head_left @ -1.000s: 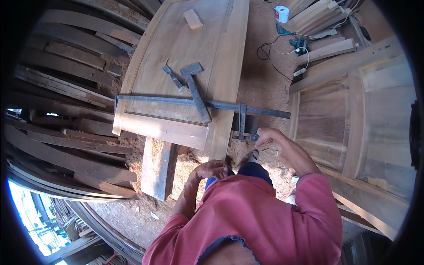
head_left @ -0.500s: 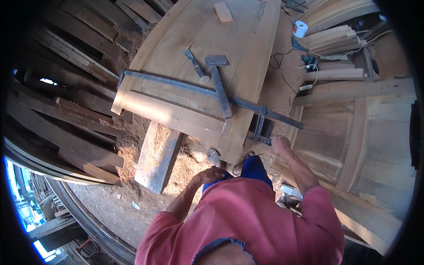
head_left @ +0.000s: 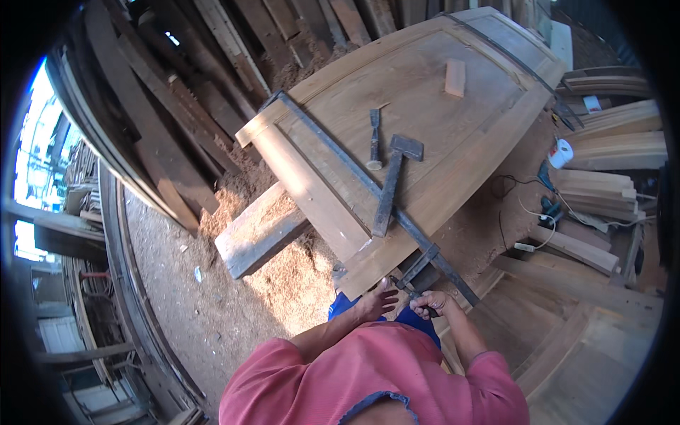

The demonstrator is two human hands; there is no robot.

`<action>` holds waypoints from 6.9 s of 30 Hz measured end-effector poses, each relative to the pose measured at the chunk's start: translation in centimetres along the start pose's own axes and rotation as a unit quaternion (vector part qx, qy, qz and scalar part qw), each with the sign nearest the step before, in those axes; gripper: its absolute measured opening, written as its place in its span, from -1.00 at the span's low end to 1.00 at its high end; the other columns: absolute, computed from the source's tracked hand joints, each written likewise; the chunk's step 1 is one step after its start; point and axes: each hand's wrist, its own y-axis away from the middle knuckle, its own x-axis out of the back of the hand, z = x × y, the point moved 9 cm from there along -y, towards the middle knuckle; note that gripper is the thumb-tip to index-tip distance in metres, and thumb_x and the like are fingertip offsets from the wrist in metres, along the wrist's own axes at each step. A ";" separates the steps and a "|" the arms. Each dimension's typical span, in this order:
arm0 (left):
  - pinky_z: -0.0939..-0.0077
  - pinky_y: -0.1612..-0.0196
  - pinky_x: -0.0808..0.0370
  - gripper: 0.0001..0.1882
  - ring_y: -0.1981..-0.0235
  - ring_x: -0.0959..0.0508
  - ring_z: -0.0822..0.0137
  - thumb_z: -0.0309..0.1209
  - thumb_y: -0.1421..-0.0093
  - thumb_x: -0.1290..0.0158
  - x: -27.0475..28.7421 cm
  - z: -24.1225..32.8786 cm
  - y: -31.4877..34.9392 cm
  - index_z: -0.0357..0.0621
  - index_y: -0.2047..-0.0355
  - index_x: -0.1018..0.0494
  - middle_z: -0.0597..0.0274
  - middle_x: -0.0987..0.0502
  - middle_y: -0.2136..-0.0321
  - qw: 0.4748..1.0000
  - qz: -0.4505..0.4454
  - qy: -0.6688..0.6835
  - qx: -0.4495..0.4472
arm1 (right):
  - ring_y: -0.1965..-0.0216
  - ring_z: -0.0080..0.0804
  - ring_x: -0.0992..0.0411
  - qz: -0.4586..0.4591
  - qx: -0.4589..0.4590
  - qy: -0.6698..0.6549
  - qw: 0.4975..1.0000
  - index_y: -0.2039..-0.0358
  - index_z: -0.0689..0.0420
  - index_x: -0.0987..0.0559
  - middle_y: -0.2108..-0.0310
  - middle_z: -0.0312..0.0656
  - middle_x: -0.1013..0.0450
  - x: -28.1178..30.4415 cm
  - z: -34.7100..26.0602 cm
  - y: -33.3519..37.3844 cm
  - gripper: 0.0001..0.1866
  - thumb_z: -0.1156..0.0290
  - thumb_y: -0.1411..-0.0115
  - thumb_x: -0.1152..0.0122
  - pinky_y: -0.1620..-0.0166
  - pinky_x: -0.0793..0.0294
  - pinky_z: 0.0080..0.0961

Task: The person secures a wooden panel into a door frame by hammering small wooden wedges into the joints and tightening a large metal clamp across the frame.

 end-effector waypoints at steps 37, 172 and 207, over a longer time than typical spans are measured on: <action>0.32 0.11 -0.36 -0.39 0.22 -0.36 0.35 0.30 -0.11 -0.16 -2.5 2.1 -3.4 0.06 0.16 -0.39 0.34 -0.40 0.28 0.958 -0.060 0.248 -0.127 | 0.74 -0.65 -0.23 0.175 -0.025 0.190 0.966 0.45 0.06 -0.50 0.69 -0.39 -0.32 -0.6 -0.7 2.9 -0.79 0.33 -0.15 -0.39 0.67 -0.21 -0.59; 0.26 -0.04 -0.29 -0.48 0.10 -0.41 0.27 0.07 -0.14 -0.27 -2.3 3.0 -1.0 0.17 -0.02 -0.44 0.30 -0.48 0.17 0.937 0.064 0.326 -0.105 | 0.06 0.23 -0.49 0.498 0.115 0.473 0.717 0.08 0.20 -0.46 0.18 0.19 -0.54 -6.8 -2.7 10.1 -0.54 0.14 -0.14 -0.28 0.00 -0.43 0.00; 0.19 0.17 -0.66 -0.66 0.25 -0.64 0.13 -0.30 -0.43 0.06 2.1 9.8 12.7 -0.25 -0.09 -0.32 0.05 -0.55 0.24 0.956 -0.020 0.130 -0.262 | 0.48 0.00 -0.51 0.559 0.310 0.511 0.575 0.49 0.31 -0.51 0.58 0.07 -0.48 -11.8 -9.3 7.2 -0.68 0.27 -0.05 -0.32 0.31 -0.43 -0.12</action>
